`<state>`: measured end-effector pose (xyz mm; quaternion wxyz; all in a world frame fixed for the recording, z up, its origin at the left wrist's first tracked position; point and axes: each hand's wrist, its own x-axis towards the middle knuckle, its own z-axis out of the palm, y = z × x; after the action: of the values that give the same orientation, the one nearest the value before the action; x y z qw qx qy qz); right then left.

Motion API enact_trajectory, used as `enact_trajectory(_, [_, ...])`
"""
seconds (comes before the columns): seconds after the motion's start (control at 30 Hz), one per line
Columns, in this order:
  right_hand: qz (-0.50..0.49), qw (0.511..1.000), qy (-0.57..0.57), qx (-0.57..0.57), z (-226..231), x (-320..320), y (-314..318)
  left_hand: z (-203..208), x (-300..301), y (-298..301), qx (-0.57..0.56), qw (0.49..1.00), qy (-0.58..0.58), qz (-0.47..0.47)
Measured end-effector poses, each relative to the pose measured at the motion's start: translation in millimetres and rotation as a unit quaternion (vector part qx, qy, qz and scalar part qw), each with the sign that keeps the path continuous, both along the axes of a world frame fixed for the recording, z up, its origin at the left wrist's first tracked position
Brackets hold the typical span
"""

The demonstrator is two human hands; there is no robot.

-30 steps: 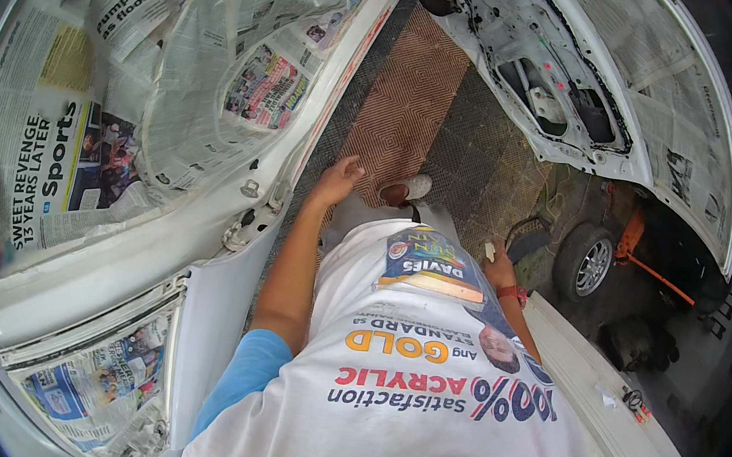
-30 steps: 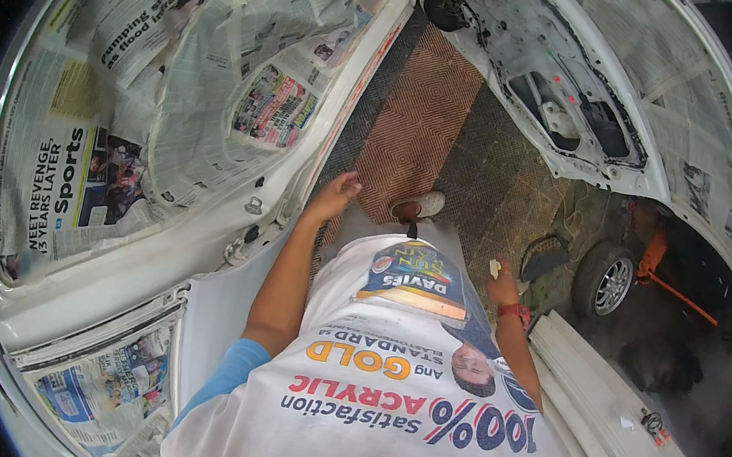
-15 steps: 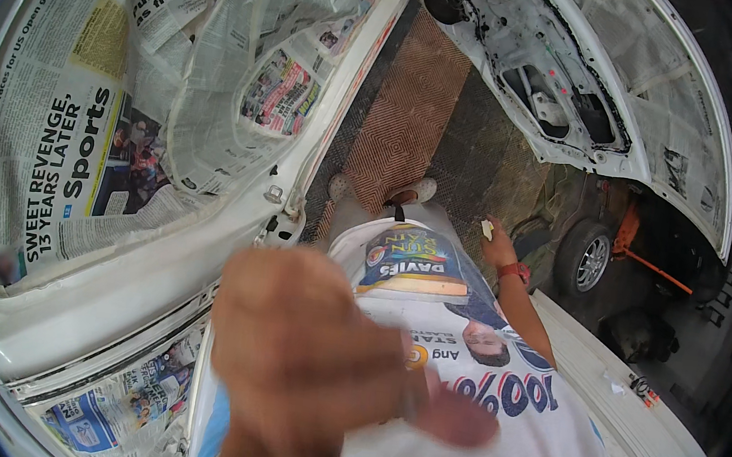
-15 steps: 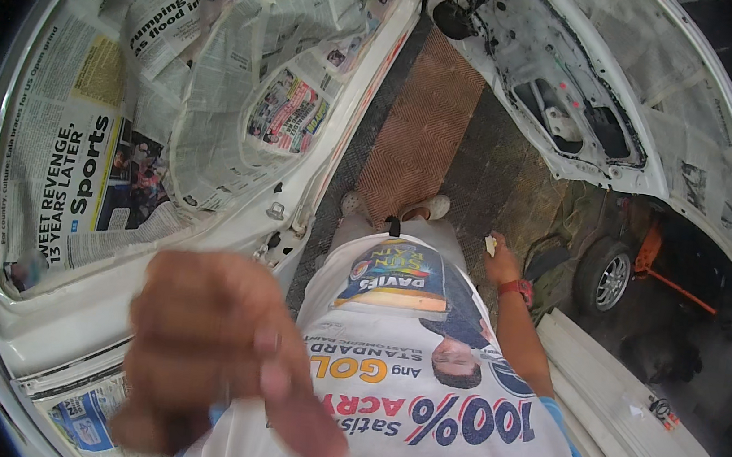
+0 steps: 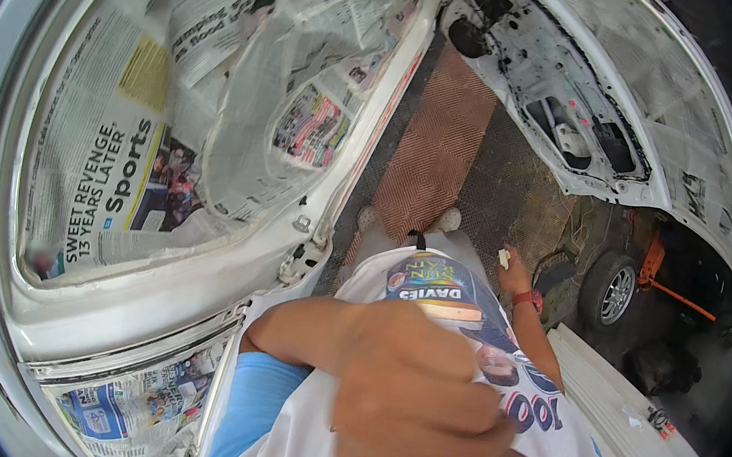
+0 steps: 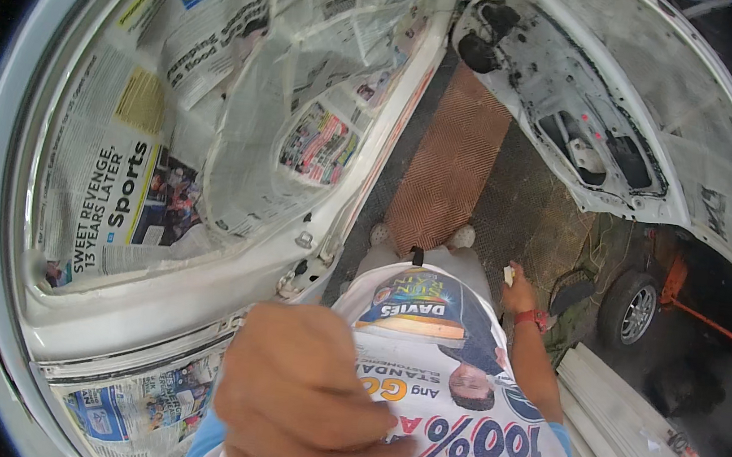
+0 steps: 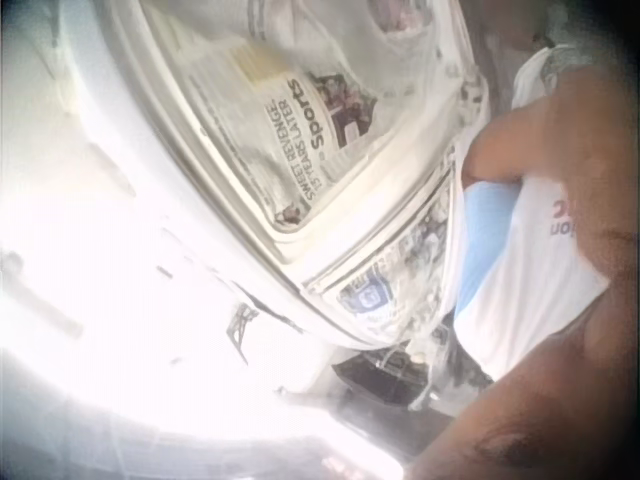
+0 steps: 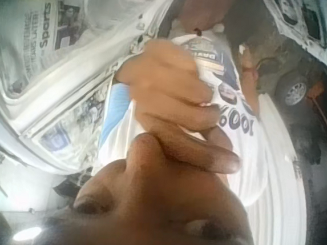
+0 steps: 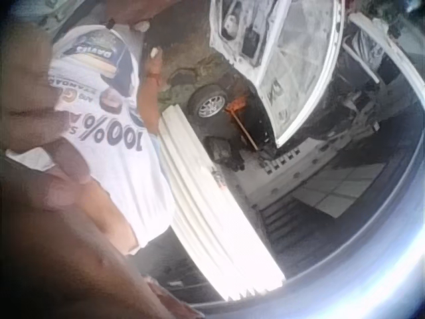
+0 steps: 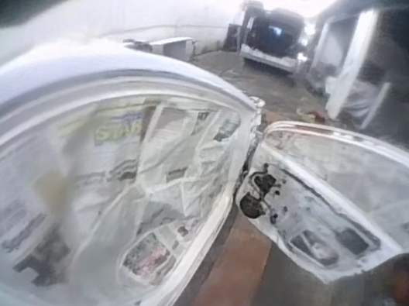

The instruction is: The person tapes newspaper sheets onto the open hood and door of a white car using masking tape. They smooth the paper and apply tape along edges to secure the coverage.

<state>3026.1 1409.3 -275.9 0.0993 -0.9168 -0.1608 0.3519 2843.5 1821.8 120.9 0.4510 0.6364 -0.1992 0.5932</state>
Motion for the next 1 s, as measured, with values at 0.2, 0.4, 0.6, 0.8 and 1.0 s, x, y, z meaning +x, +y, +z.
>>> enact_trajectory(0.2, [-0.031,0.999,0.008,0.014,-17.4,6.7,-28.3,-1.7,34.9,-24.1,0.016,0.996,0.009,0.093])
enact_trajectory(0.4, [-0.046,0.996,0.066,0.033,-67.4,70.0,-81.4,20.1,67.5,-68.2,0.073,0.988,0.035,0.134])
enact_trajectory(0.6, [-0.057,0.976,0.041,0.205,-107.1,139.1,-139.9,-21.3,98.2,-95.1,-0.083,0.899,0.326,0.282])
enact_trajectory(0.8, [0.231,0.954,-0.112,0.156,-195.4,238.7,-201.2,-99.0,75.4,-73.3,0.015,0.778,0.418,0.469])
enact_trajectory(1.0, [0.068,0.990,0.081,0.091,-167.7,295.1,-130.3,50.3,-56.6,-25.0,0.115,0.540,0.359,0.752])
